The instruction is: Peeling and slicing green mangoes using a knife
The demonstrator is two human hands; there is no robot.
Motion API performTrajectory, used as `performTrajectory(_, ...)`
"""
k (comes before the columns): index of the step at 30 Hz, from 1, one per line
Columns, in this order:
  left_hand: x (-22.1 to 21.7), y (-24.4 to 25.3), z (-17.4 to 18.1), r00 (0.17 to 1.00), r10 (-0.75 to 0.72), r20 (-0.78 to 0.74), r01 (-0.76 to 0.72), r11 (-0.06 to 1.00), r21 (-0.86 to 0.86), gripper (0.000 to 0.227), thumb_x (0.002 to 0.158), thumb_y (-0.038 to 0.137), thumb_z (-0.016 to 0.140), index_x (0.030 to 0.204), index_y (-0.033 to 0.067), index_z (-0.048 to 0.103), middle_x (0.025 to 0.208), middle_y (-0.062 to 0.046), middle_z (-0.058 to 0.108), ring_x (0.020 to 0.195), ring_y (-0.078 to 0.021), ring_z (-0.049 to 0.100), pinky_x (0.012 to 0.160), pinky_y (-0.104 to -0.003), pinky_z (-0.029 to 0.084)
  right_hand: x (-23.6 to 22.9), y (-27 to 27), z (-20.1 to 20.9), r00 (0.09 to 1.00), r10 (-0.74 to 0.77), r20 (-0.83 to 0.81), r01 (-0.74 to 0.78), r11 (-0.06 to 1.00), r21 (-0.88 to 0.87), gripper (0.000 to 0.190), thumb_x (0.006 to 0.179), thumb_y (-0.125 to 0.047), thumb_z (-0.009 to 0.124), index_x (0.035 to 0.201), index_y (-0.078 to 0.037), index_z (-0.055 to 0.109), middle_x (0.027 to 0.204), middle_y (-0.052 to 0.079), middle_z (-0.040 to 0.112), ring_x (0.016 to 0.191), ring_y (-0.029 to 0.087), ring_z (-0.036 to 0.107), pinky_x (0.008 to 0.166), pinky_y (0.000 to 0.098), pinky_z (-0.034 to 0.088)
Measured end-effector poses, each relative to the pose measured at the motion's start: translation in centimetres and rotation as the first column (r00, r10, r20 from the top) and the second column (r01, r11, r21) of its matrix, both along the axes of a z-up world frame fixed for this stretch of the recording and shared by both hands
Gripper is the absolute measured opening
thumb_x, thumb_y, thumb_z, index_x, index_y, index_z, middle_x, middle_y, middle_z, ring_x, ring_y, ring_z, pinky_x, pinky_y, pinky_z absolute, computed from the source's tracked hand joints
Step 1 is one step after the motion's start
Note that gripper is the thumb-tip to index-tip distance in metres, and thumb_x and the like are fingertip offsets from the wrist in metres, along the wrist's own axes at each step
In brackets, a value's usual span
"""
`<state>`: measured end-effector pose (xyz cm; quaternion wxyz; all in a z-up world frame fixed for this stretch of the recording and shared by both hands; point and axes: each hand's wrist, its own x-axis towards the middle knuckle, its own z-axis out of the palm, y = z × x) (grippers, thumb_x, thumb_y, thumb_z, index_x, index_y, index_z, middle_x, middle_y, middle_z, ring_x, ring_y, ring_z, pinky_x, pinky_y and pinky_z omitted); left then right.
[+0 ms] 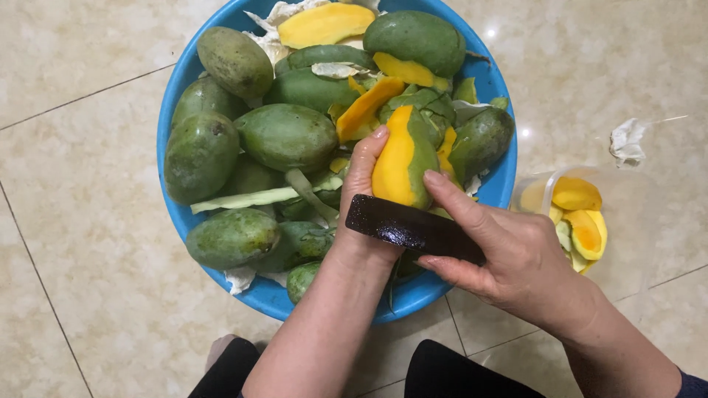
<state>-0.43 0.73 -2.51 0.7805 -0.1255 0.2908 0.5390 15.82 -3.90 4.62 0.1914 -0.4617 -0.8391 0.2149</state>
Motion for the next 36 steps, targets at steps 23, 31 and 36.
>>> performTrajectory(23,0.4,-0.1,1.8,0.979,-0.023,-0.204,0.035,0.998,0.055,0.041,0.083,0.027,0.07,0.115,0.0044,0.058,0.109,-0.016,0.059,0.095,-0.0248,0.055,0.08,-0.039,0.049,2.6,0.3,-0.3,0.958,-0.272,-0.095,0.212,0.889,-0.406,0.086,0.074,-0.022,0.085,0.151,-0.01,0.051,0.081,0.003,0.071,0.063,0.013,0.062,0.056,0.0268,0.049)
performTrajectory(31,0.5,-0.3,1.4,0.974,-0.065,-0.219,0.091,0.99,0.111,0.047,0.084,0.026,0.066,0.123,0.0036,0.052,0.113,-0.014,0.055,0.102,-0.022,0.051,0.09,-0.035,0.042,2.7,0.6,-0.3,0.914,-0.321,-0.248,0.154,0.84,-0.52,0.079,0.077,-0.018,0.082,0.149,-0.01,0.051,0.085,0.004,0.074,0.065,0.012,0.064,0.058,0.0248,0.051)
performTrajectory(36,0.4,-0.4,0.7,0.99,-0.055,-0.132,0.081,0.978,0.194,0.046,0.086,0.022,0.07,0.124,0.0028,0.053,0.112,-0.013,0.058,0.099,-0.0193,0.055,0.089,-0.032,0.047,3.9,0.7,-0.8,0.912,-0.293,-0.286,0.112,0.85,-0.514,0.078,0.081,-0.018,0.08,0.153,-0.009,0.05,0.068,-0.001,0.055,0.057,0.01,0.046,0.052,0.0239,0.039)
